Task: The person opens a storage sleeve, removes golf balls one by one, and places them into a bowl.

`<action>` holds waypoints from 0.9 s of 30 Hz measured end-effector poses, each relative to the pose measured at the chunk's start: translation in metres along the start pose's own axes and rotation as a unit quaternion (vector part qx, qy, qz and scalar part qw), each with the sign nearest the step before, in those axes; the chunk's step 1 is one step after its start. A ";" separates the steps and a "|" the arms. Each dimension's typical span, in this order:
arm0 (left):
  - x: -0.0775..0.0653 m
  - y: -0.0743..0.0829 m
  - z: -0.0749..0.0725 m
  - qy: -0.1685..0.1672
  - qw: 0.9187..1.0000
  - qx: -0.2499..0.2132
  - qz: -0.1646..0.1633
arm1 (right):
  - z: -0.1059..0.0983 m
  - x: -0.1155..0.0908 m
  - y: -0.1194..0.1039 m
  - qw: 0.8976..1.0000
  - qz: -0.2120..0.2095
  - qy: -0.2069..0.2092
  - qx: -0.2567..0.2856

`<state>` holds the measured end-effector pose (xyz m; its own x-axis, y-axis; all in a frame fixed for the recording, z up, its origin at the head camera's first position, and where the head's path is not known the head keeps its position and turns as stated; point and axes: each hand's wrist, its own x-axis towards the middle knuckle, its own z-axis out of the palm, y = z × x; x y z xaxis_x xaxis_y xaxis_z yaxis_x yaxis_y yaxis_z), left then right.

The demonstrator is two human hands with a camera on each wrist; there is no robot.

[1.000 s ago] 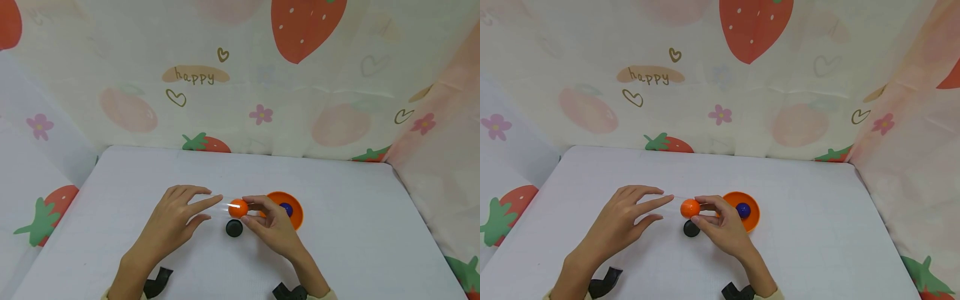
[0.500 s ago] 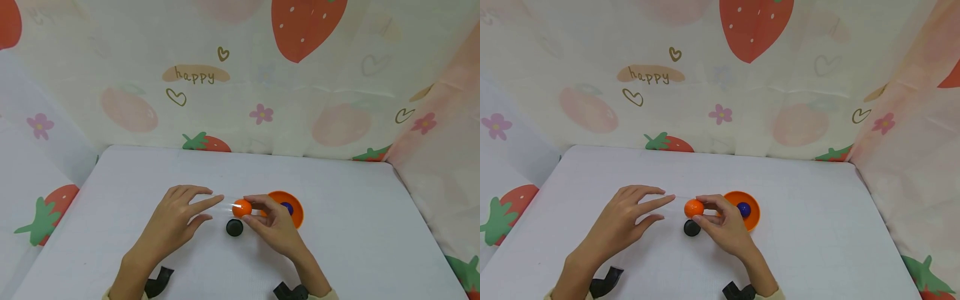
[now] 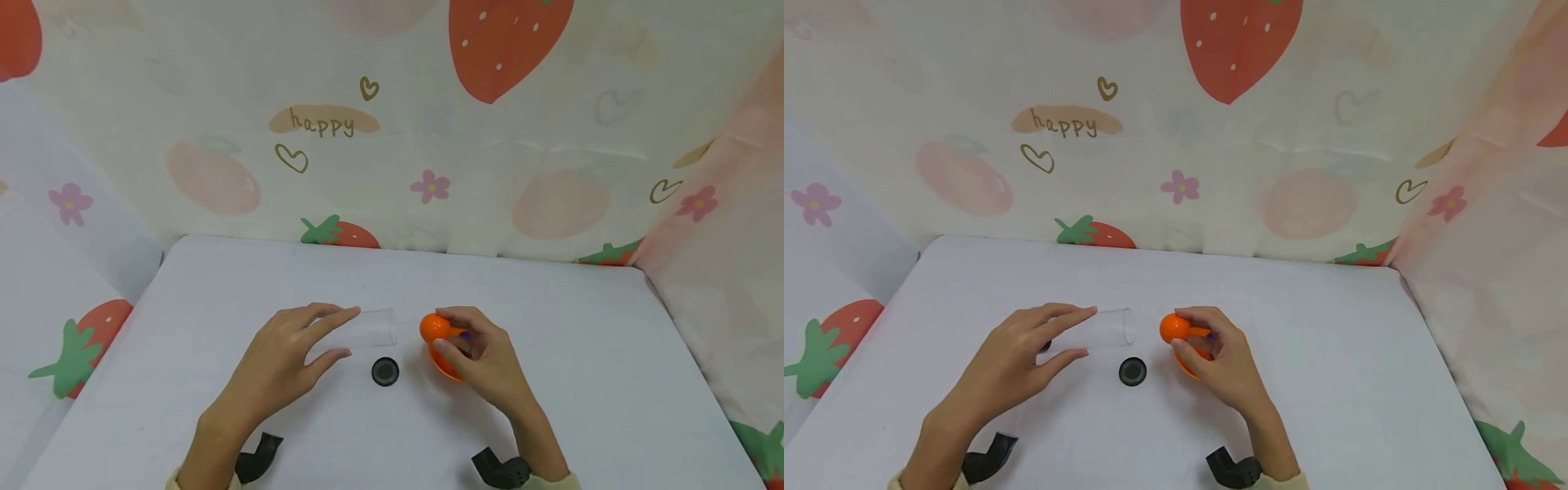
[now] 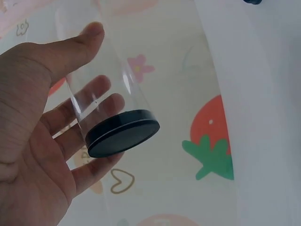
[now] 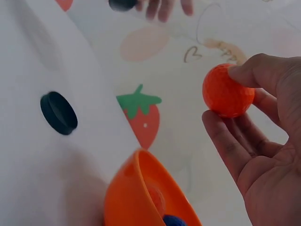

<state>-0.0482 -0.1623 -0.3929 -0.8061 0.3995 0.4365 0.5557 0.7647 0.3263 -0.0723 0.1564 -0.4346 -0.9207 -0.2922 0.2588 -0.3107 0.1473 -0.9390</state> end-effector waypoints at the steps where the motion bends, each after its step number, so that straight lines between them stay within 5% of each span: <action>1: 0.000 0.000 0.000 0.002 1.000 -0.002 0.000 | -0.002 -0.001 0.001 1.000 0.001 0.004 -0.011; 17: 0.001 -0.004 0.006 -0.015 0.998 -0.063 -0.023 | -0.009 -0.001 0.016 0.985 -0.041 0.020 -0.167; 23: 0.003 -0.009 0.013 -0.026 0.983 -0.177 -0.047 | -0.012 0.001 0.015 0.977 -0.042 0.017 -0.210; 27: 0.005 -0.009 0.016 -0.039 0.976 -0.203 -0.064 | -0.015 0.000 0.015 0.973 -0.029 0.014 -0.228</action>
<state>-0.0603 -0.1596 -0.4072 -0.8788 0.3632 0.3095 0.4709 0.5547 0.6860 -0.0803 0.1723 -0.4449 -0.9023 -0.2874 0.3213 -0.4295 0.5365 -0.7264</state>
